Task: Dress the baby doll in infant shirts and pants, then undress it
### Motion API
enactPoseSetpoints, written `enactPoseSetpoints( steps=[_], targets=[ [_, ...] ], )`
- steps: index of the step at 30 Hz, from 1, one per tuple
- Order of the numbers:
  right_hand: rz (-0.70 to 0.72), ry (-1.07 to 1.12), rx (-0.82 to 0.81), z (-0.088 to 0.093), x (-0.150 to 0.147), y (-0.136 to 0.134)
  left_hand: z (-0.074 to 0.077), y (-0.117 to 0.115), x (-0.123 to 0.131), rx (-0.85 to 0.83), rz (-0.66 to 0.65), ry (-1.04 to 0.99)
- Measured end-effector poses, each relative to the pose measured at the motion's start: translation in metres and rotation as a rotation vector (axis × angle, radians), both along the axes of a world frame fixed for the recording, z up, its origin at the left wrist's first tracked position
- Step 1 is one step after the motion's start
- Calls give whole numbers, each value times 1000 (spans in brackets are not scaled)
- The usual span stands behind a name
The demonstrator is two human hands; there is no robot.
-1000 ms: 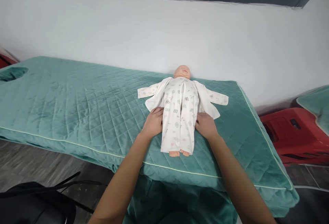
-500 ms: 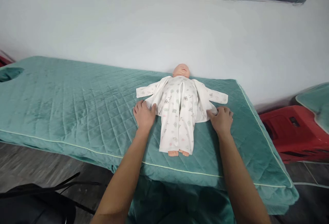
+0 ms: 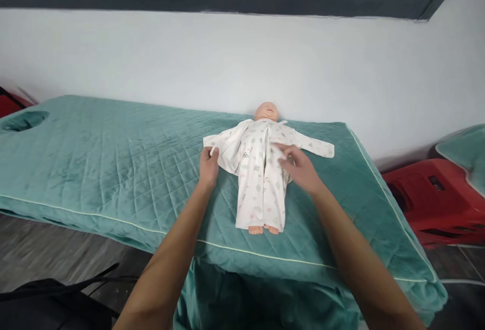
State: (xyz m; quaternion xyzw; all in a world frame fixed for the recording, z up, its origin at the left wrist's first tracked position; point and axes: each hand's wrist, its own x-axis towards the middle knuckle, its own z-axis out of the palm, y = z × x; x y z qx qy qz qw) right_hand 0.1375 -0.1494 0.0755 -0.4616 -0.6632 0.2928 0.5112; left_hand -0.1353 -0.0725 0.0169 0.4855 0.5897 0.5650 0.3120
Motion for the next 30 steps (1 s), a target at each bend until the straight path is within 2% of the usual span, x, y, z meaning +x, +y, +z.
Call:
enactPoseSetpoints(
  steps=[2, 4, 6, 8, 10, 12, 14, 17, 20, 22, 24, 26, 28, 30],
  targets=[
    [116, -336, 92, 11, -8, -5, 17, -11, 8, 113, -140, -206],
    [125, -481, 175, 13, -8, -10, 34, -25, 20, 184, -280, -198],
    [104, -502, 228, 8, -4, -13, 49, -38, 35, 227, -421, -34],
    [96, -508, 287, 0, 2, -14, 57, -48, 48, 272, -610, 216],
    [90, -535, 342, -8, 6, -15, 58, -53, 56, 341, -766, 481],
    [66, -563, 380, -14, 8, -15, 55, -53, 57, 398, -834, 647],
    [49, -540, 383, -15, 7, -15, 51, -48, 54, 417, -817, 635],
    [7, -388, 325, -7, 2, -5, 47, -27, 50, 363, -685, 445],
    [-208, -258, 205, 9, -3, 28, 49, 4, 59, 262, -567, 324],
    [-364, -233, 95, 20, -7, 63, 56, 27, 73, 220, -563, 282],
    [-439, -276, 4, 27, -12, 100, 66, 48, 89, 182, -607, 195],
    [-513, -380, -70, 29, -18, 130, 77, 67, 101, 132, -634, -3],
    [-569, -498, -139, 26, -23, 148, 85, 82, 109, 95, -558, -184],
    [-585, -568, -185, 20, -25, 156, 85, 95, 111, 65, -427, -198]
  ],
)
